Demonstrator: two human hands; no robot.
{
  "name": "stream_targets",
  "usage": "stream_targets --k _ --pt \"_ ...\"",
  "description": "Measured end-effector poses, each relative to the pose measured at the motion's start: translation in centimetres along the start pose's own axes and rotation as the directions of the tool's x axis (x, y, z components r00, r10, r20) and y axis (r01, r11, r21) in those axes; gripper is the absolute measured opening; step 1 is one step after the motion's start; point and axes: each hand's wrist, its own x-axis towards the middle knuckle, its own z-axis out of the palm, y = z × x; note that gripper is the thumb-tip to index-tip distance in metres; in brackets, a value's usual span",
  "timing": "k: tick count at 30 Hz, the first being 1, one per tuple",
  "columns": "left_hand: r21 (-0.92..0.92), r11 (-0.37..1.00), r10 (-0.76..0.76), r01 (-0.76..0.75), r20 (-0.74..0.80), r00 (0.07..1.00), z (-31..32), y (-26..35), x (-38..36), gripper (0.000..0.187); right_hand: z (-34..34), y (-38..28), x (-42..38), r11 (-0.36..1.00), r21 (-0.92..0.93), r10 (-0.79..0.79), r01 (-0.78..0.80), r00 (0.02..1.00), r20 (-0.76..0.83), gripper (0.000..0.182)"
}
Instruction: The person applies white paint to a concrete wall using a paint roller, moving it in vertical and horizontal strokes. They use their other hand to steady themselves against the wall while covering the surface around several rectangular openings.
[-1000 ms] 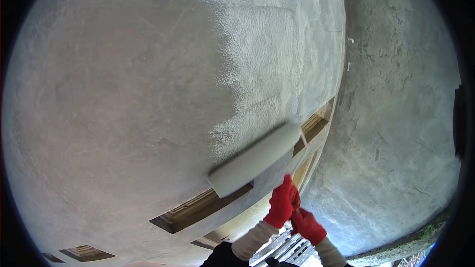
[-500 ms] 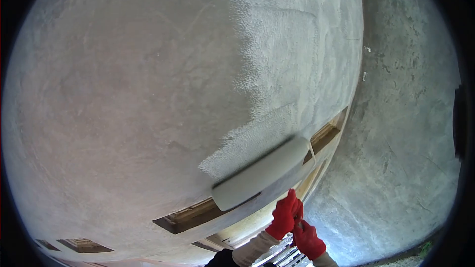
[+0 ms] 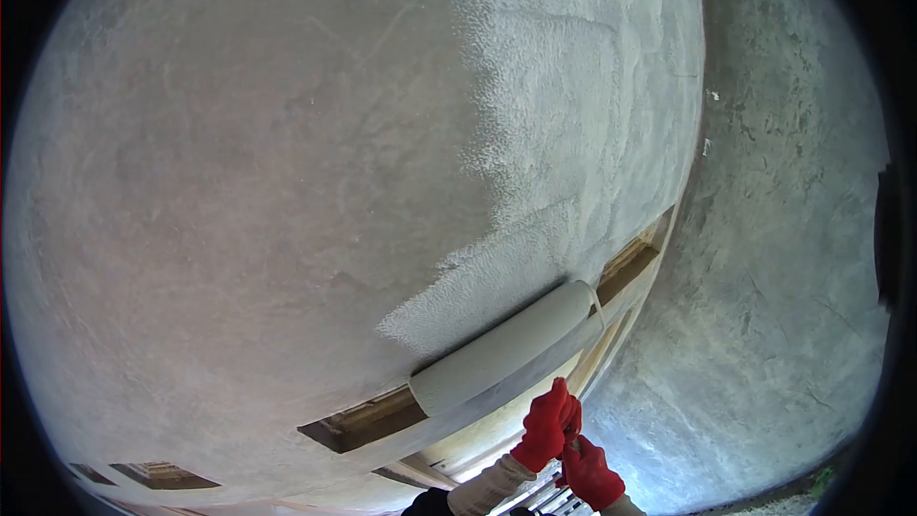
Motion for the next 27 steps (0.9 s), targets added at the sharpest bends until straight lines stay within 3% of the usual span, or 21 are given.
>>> stream_targets --k 1,3,4,5,8,10,12,13,15,19,21,25,27 --pt "-0.005 1.0 -0.005 0.005 0.008 1.0 0.4 0.3 0.0 0.062 -0.3 -0.2 0.0 1.0 -0.002 0.002 -0.002 1.0 -0.011 0.027" --pt "-0.038 0.997 0.065 -0.063 0.058 0.996 1.3 1.9 1.1 0.061 -0.8 -1.5 0.5 0.989 0.044 -0.14 0.139 0.99 0.024 0.027" --pt "-0.038 0.995 0.095 -0.092 0.071 0.993 2.2 3.6 1.5 0.061 -0.9 -4.9 -0.1 0.978 -0.061 -0.2 0.2 0.98 0.009 0.029" --pt "-0.025 0.988 0.154 -0.152 0.102 0.983 3.1 5.3 2.0 0.06 -0.6 -6.5 -0.7 0.898 -0.166 -0.417 0.406 0.909 -0.031 0.032" --pt "-0.014 0.98 0.197 -0.196 0.094 0.976 4.3 7.3 1.9 0.06 -1.0 -9.0 0.1 0.972 0.06 -0.231 0.227 0.969 0.085 0.03" --pt "-0.021 0.982 0.189 -0.188 0.1 0.977 3.0 6.1 1.4 0.06 -0.8 -5.5 0.2 0.975 0.158 -0.179 0.158 0.976 0.126 0.029" --pt "0.048 0.997 0.052 -0.053 0.027 0.998 0.6 2.9 -0.2 0.061 0.2 -0.9 0.2 0.951 0.306 -0.02 -0.038 0.983 0.184 0.03" --pt "0.078 0.997 -0.02 0.023 -0.032 0.999 -0.2 1.5 -0.9 0.062 0.8 0.1 -0.3 0.95 0.296 0.047 -0.1 0.983 0.179 0.033" --pt "0.095 0.994 -0.055 0.061 -0.064 0.996 -0.7 0.6 -1.3 0.063 1.4 1.0 -0.5 0.985 0.147 0.075 -0.095 0.988 0.138 0.037" --pt "0.254 0.961 0.126 -0.113 -0.037 0.991 1.8 5.0 -0.3 0.064 1.3 -3.3 -0.5 0.986 0.115 -0.131 0.121 0.988 0.086 0.042" --pt "0.253 0.958 0.149 -0.133 -0.044 0.988 2.5 7.2 1.1 0.064 1.9 -5.4 0.3 0.949 0.239 -0.232 0.204 0.968 0.096 0.042" --pt "0.165 0.983 0.092 -0.085 -0.033 0.995 2.4 7.7 0.6 0.064 3.2 -4.7 1.2 0.903 0.383 -0.25 0.196 0.963 0.097 0.04" --pt "0.33 0.943 0.089 -0.047 -0.115 0.989 0.6 4.7 -0.8 0.063 3.7 -0.5 0.5 0.935 0.301 -0.22 0.185 0.972 0.086 0.039"
